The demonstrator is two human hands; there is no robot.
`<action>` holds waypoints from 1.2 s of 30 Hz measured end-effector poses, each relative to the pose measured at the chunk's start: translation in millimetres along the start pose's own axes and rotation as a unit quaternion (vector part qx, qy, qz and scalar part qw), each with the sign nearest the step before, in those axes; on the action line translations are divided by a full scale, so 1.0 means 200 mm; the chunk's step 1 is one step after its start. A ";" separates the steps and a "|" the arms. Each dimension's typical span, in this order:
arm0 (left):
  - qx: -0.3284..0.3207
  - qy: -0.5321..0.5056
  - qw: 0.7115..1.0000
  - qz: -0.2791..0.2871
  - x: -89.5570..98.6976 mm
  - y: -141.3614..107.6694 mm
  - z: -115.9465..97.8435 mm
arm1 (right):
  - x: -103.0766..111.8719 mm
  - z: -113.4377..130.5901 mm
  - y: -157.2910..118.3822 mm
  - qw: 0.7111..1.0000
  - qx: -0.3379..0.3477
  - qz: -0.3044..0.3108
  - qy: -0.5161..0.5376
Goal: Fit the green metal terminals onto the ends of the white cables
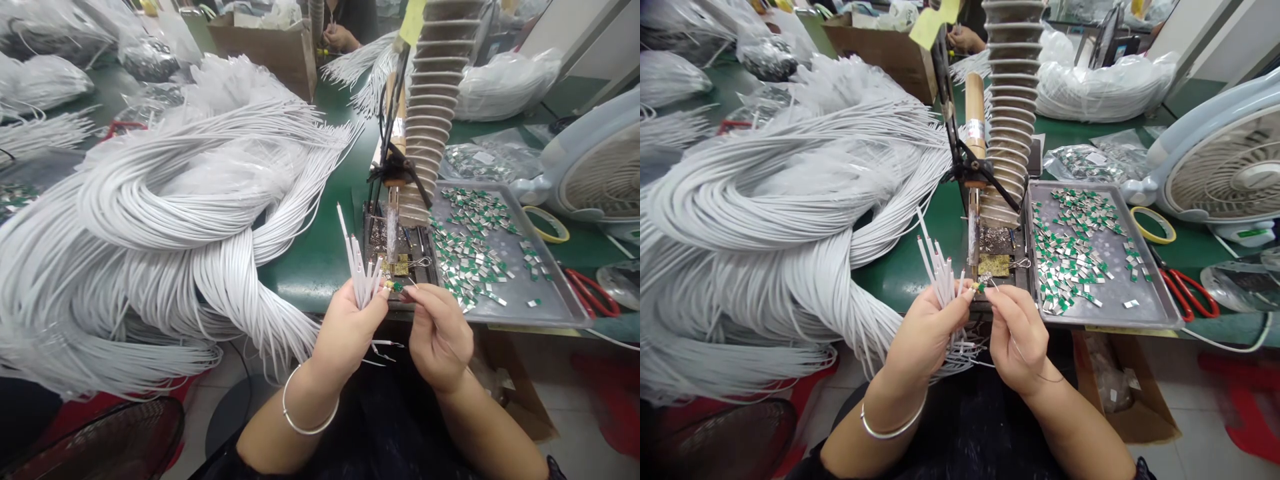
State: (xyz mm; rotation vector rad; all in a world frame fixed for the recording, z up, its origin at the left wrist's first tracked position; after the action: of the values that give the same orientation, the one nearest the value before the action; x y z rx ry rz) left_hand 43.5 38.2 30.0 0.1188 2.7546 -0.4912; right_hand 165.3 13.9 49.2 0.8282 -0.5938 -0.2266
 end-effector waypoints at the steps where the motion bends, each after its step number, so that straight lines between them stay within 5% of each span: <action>1: 0.000 0.008 1.000 0.006 0.00 0.00 0.00 | 0.00 0.00 0.00 1.000 -0.005 0.007 -0.004; 15: -0.006 0.093 0.992 0.087 0.02 0.00 -0.02 | -0.02 -0.03 0.00 0.999 -0.012 0.048 -0.012; 25: -0.026 0.095 0.993 0.065 0.01 0.01 -0.03 | -0.01 -0.05 -0.05 0.996 -0.085 0.008 0.027; 36: -0.033 0.095 0.994 0.040 0.02 0.03 -0.05 | -0.01 -0.05 -0.03 0.998 -0.035 0.015 0.045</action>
State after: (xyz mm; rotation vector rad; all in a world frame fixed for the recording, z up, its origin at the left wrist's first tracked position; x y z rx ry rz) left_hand 37.2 46.8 34.9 0.2718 2.9351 -0.3837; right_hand 169.5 17.5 39.2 0.7574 -0.5115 -0.1808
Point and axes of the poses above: each hand's wrist, its own y-axis towards the middle knuckle, its own x-axis out of the back of the hand, z = x × y, the point moved 4 cm from there along y, towards the middle knuckle, and after that the axes turned 1 degree about z, right-handed, at the moved point
